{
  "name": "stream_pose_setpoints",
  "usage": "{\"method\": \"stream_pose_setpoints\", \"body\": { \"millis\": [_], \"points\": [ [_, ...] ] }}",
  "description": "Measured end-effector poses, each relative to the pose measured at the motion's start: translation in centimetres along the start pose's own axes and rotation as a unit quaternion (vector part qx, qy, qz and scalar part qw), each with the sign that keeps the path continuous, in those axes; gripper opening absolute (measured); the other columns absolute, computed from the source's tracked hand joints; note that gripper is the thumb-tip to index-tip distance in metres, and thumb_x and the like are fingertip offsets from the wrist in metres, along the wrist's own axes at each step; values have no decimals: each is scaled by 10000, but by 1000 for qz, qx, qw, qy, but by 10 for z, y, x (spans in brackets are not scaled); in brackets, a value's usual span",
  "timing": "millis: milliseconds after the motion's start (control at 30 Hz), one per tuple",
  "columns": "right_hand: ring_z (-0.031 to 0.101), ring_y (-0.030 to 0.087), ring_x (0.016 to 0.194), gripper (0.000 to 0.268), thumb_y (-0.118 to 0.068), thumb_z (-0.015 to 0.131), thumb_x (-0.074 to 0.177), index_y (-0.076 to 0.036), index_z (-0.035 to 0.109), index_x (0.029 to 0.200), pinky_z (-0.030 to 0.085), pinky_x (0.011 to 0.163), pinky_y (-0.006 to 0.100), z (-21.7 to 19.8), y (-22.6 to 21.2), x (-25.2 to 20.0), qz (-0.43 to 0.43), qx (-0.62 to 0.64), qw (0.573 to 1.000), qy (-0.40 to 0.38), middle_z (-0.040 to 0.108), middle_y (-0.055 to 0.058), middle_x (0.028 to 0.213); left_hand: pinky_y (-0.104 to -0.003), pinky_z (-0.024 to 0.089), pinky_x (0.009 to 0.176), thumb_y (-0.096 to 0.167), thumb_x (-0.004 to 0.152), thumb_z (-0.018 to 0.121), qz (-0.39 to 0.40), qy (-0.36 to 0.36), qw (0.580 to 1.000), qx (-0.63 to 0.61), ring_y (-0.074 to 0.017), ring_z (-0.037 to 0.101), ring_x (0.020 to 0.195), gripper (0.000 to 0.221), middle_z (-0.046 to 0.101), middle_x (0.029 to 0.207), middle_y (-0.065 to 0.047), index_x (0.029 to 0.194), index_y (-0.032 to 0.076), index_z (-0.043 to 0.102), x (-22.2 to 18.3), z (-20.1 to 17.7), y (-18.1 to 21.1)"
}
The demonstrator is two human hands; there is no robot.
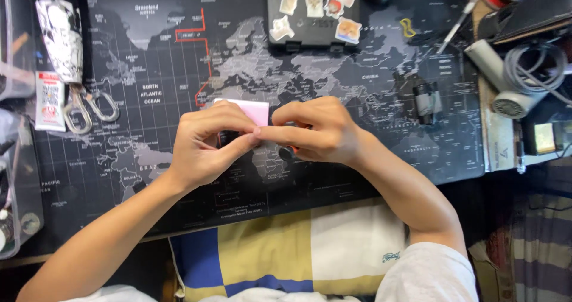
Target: Repairing a small pink electronic device using a screwdriver
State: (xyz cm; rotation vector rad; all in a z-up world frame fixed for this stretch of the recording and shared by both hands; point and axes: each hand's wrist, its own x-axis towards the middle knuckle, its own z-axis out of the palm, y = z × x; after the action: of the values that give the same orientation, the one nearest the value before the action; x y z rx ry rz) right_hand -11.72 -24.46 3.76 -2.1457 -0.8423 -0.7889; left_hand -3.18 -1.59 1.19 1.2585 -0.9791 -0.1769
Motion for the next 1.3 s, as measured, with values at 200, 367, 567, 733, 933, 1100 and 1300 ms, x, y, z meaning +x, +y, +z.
{"method": "stream_pose_setpoints", "body": {
  "millis": [200, 367, 567, 733, 933, 1100, 1300],
  "points": [
    [458, 168, 540, 281, 13, 674, 1020, -107, 844, 1208, 544, 578, 256, 3, 2, -4, 4, 7, 1000, 15, 679, 23, 960, -411, 581, 770, -18, 962, 828, 2, -7, 1000, 0, -272, 695, 737, 25, 792, 873, -140, 963, 4, 841, 0, -1, -2],
    [488, 159, 545, 268, -55, 620, 1075, -121, 839, 1216, 559, 577, 267, 9, 3, -7, -5, 0, 1000, 21, 652, 0, 941, -410, 573, 711, -27, 945, 828, 4, -9, 1000, 0, -322, 727, 745, 24, 787, 852, -161, 926, -13, 834, 0, -1, -2],
    [564, 211, 567, 350, 60, 673, 950, -105, 818, 1222, 606, 611, 306, 6, 5, -4, -8, 6, 1000, 23, 628, 45, 939, -401, 575, 725, -37, 918, 870, 7, -3, 1000, 3, -302, 696, 748, 78, 764, 833, -160, 884, -13, 804, -1, -4, -7],
    [651, 256, 696, 175, -166, 751, 1078, -132, 793, 1245, 599, 690, 393, -13, 26, -3, 179, -12, 984, -22, 642, 46, 917, -391, 605, 816, -58, 917, 877, 4, -8, 987, 163, -338, 767, 922, 116, 809, 986, -136, 951, 43, 833, -1, -8, -4],
    [700, 459, 815, 63, -74, 723, 1017, -14, 715, 1004, 568, 760, 540, -19, 35, 1, 262, 39, 944, -197, 640, 179, 857, -524, 348, 1254, 2, 1005, 836, 30, -80, 941, 328, -391, 679, 1341, 150, 793, 1365, -138, 1006, 53, 695, 5, -10, -18],
    [657, 248, 869, 312, -218, 505, 1127, -28, 751, 1104, 492, 800, 400, -34, 26, 16, 277, 47, 953, -116, 681, 114, 998, -511, 453, 1070, -4, 1063, 698, 12, -157, 932, 326, -393, 626, 1208, 100, 721, 1337, -179, 1127, 13, 624, 11, -30, -22],
    [573, 153, 640, 352, -362, 484, 1196, -64, 662, 1138, 395, 581, 274, -36, 14, 9, 310, 115, 943, 41, 555, 31, 870, -327, 527, 899, 119, 1190, 518, -136, -64, 988, 39, -288, 641, 1244, 43, 658, 1387, -232, 1198, 87, 491, 11, -37, -19]
  ]
}}
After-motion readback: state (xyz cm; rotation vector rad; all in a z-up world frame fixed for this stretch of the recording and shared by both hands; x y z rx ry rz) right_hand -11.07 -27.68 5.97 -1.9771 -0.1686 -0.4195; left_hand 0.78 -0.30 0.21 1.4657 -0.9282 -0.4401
